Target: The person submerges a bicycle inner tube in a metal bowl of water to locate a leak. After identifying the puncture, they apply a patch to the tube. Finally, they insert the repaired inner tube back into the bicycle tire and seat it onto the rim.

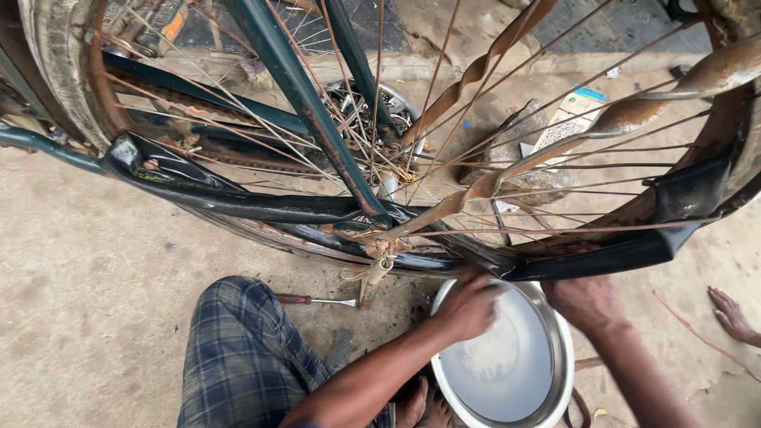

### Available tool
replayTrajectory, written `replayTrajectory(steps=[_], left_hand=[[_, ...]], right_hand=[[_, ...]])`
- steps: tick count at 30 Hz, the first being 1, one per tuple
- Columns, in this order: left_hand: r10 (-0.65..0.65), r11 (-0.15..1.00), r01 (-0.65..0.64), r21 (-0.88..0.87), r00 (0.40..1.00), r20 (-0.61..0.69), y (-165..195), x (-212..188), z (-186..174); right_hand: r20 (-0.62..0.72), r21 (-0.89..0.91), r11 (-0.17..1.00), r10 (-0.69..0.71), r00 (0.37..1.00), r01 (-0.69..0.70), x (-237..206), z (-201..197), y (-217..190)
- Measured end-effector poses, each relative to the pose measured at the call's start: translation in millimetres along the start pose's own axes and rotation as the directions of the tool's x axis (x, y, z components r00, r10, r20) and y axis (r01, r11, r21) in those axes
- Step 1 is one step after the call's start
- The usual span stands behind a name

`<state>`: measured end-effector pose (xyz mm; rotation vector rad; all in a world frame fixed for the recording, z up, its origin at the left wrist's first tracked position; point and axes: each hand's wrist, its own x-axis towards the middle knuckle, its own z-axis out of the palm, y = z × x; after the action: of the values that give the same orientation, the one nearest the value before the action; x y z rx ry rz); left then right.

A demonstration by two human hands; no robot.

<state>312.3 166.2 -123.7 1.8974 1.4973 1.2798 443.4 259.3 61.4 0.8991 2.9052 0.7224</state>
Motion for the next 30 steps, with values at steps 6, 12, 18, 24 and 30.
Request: replayTrajectory(steps=[6,12,18,24,30], left_hand=[[-0.144,0.834,0.063,0.548,0.984,0.107,-40,-40,-29],[-0.318,0.844,0.259,0.469,0.947,0.050,-59,-41,-10],[-0.320,0.852,0.305,0.426,0.947,-0.037,-74,-38,8],[-0.390,0.891,0.338,0.304,0.912,0.128,-79,-22,-13],[-0.341,0.910,0.284,0.302,0.927,0.156,-74,-31,-26]], right_hand=[[-0.144,0.017,0.984,-0.174,0.974,0.178,-7,23,-41],[-0.089,0.115,0.983,-0.135,0.987,0.144,-2,16,-57],[-0.055,0.139,0.984,-0.105,0.993,0.112,-15,39,-54],[0.223,-0.160,0.963,-0.181,0.958,0.219,-11,40,-69],[0.589,-0.127,0.961,-0.128,0.798,0.248,3,16,-87]])
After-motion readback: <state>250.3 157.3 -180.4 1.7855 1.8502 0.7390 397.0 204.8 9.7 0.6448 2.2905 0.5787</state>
